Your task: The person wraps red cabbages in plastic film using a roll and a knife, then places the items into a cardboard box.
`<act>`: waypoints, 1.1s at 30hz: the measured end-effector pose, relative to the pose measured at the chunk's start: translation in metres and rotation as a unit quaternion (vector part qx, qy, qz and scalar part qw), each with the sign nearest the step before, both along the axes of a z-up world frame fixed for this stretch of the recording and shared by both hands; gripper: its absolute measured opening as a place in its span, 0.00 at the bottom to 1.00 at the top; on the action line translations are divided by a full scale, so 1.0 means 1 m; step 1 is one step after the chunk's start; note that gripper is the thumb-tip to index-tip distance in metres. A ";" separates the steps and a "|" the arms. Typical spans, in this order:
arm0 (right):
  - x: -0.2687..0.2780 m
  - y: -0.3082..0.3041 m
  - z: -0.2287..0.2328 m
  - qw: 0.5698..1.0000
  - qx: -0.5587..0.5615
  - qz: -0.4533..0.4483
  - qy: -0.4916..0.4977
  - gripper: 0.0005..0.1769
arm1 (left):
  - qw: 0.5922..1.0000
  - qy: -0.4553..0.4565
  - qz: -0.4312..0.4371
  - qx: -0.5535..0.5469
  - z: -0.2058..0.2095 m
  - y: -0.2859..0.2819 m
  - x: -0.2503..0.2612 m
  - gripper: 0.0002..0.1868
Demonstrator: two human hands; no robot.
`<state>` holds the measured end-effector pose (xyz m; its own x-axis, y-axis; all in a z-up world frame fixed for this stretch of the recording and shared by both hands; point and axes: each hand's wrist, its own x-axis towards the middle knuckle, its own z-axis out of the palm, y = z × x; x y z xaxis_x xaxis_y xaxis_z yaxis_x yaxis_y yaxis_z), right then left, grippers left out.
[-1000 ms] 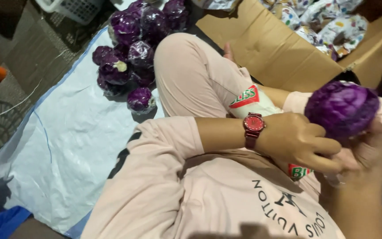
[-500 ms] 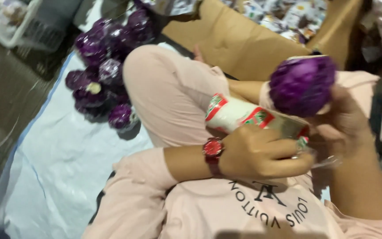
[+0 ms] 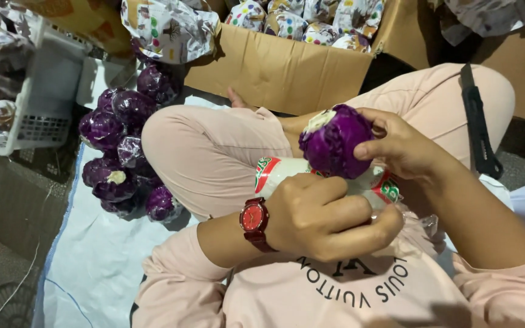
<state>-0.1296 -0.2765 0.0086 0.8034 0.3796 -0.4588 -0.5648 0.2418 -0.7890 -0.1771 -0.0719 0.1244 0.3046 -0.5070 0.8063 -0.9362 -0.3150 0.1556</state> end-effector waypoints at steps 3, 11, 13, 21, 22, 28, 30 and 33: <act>-0.003 -0.004 -0.008 0.999 0.016 0.025 -0.026 0.50 | 1.000 -0.008 0.007 0.010 0.001 -0.003 -0.006 0.06; -0.005 -0.007 0.004 0.982 -0.097 0.118 -0.108 0.62 | 1.000 -0.025 0.009 -0.008 0.008 -0.002 -0.002 0.15; -0.009 -0.034 -0.040 0.974 -0.129 0.151 -0.109 0.50 | 0.996 0.078 0.036 0.000 -0.002 0.002 0.010 0.09; -0.006 -0.054 -0.059 0.958 -0.015 0.203 -0.200 0.59 | 0.944 0.297 0.142 0.028 -0.061 -0.007 0.059 0.07; -0.006 -0.065 -0.074 0.985 0.025 0.146 -0.094 0.58 | 0.936 0.323 0.133 0.038 -0.064 -0.007 0.061 0.09; -0.002 -0.075 -0.109 0.988 0.126 0.077 -0.053 0.26 | 0.897 0.427 0.092 0.071 -0.083 -0.013 0.075 0.12; -0.003 -0.088 -0.128 0.974 0.197 0.087 -0.075 0.27 | 0.880 0.459 0.092 0.076 -0.086 -0.015 0.075 0.12; -0.005 -0.089 -0.131 0.977 0.203 0.028 -0.062 0.26 | 0.853 0.498 0.121 0.096 -0.090 -0.018 0.071 0.12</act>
